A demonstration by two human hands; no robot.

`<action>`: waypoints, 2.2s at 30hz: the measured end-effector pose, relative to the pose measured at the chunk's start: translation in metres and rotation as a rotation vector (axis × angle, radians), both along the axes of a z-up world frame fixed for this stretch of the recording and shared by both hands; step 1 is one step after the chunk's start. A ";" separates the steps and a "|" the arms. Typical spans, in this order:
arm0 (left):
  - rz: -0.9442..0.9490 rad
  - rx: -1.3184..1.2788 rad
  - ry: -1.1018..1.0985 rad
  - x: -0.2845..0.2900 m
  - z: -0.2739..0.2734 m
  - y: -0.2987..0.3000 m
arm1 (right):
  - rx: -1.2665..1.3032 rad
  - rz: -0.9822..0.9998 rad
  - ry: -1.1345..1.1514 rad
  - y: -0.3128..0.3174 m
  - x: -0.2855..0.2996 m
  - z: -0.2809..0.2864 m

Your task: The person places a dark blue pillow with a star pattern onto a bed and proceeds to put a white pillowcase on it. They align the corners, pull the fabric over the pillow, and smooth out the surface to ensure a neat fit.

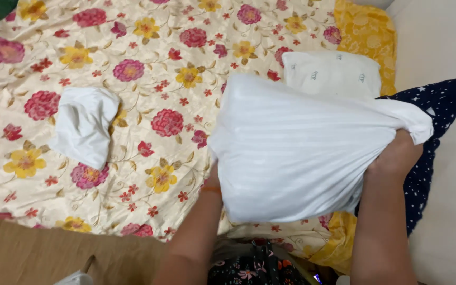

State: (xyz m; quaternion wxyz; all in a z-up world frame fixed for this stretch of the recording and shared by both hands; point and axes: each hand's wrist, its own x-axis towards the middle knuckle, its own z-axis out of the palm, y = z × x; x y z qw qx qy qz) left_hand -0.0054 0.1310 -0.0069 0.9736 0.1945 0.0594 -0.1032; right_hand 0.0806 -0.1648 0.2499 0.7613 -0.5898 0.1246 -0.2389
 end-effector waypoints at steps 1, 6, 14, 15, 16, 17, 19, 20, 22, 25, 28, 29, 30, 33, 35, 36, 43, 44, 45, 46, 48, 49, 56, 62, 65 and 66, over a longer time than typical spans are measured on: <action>0.010 -0.004 0.008 0.001 0.012 0.024 | -0.004 0.010 0.008 -0.001 0.000 -0.010; 0.539 -0.095 0.117 0.033 0.019 0.189 | 0.146 0.107 -0.067 0.007 0.019 -0.070; 1.014 0.261 0.426 -0.059 -0.036 0.291 | -0.139 0.262 0.282 0.053 0.029 -0.232; 0.947 0.503 0.766 -0.071 -0.062 0.291 | -0.438 0.315 0.528 0.052 0.025 -0.265; 0.954 0.502 0.778 -0.080 -0.093 0.281 | -0.441 0.327 0.534 0.051 0.019 -0.301; 0.951 0.596 0.848 -0.089 -0.123 0.269 | -0.778 0.417 0.568 0.048 0.012 -0.337; 0.954 0.689 0.900 -0.083 -0.147 0.245 | -1.112 0.498 0.571 0.067 0.002 -0.360; 0.858 0.838 0.911 -0.087 -0.143 0.223 | -1.087 0.553 0.613 0.081 -0.015 -0.349; 0.755 0.984 0.930 -0.092 -0.136 0.179 | -1.064 0.618 0.662 0.099 -0.039 -0.327; 0.694 1.292 0.667 -0.073 -0.116 0.127 | -0.973 0.722 0.765 0.111 -0.041 -0.301; 0.514 1.361 0.453 -0.057 -0.074 0.067 | -0.712 0.792 0.807 0.095 -0.042 -0.298; 0.380 1.385 0.381 -0.053 -0.053 0.049 | -0.628 0.835 0.772 0.091 -0.046 -0.295; 0.249 1.407 0.302 -0.046 -0.032 0.032 | -0.542 0.876 0.730 0.088 -0.046 -0.292; 0.109 1.309 0.056 -0.029 -0.023 -0.020 | -0.440 0.970 0.661 0.089 -0.070 -0.259; 0.024 1.467 0.134 -0.021 0.014 -0.041 | -0.475 0.999 0.691 0.087 -0.066 -0.246; -0.080 1.612 0.226 -0.024 0.032 -0.056 | -0.509 1.024 0.741 0.081 -0.070 -0.241; -0.020 1.791 0.330 -0.002 -0.024 -0.093 | -0.641 1.304 0.526 0.026 -0.060 -0.266; -0.025 1.736 0.384 -0.005 -0.013 -0.094 | -0.635 1.370 0.457 0.020 -0.058 -0.267; -0.030 1.681 0.436 -0.008 -0.002 -0.095 | -0.628 1.435 0.388 0.015 -0.056 -0.269; -0.020 1.683 0.444 -0.008 -0.004 -0.098 | -0.628 1.445 0.381 0.014 -0.047 -0.263; 0.021 1.746 0.465 -0.012 -0.007 -0.106 | -0.617 1.460 0.399 0.011 -0.033 -0.251; 0.026 1.744 0.477 -0.017 -0.008 -0.109 | -0.617 1.471 0.398 0.003 -0.021 -0.247; 0.080 1.752 0.413 -0.033 0.000 -0.102 | -1.371 0.619 -0.147 -0.045 0.075 -0.244; 0.123 1.730 0.502 -0.021 0.026 -0.099 | -1.177 0.698 0.378 -0.067 0.111 -0.289; 0.167 1.764 0.451 0.002 0.021 -0.102 | -0.796 0.875 0.552 -0.062 0.103 -0.312; 0.169 1.771 0.417 0.006 0.019 -0.106 | -0.718 0.925 0.567 -0.062 0.092 -0.316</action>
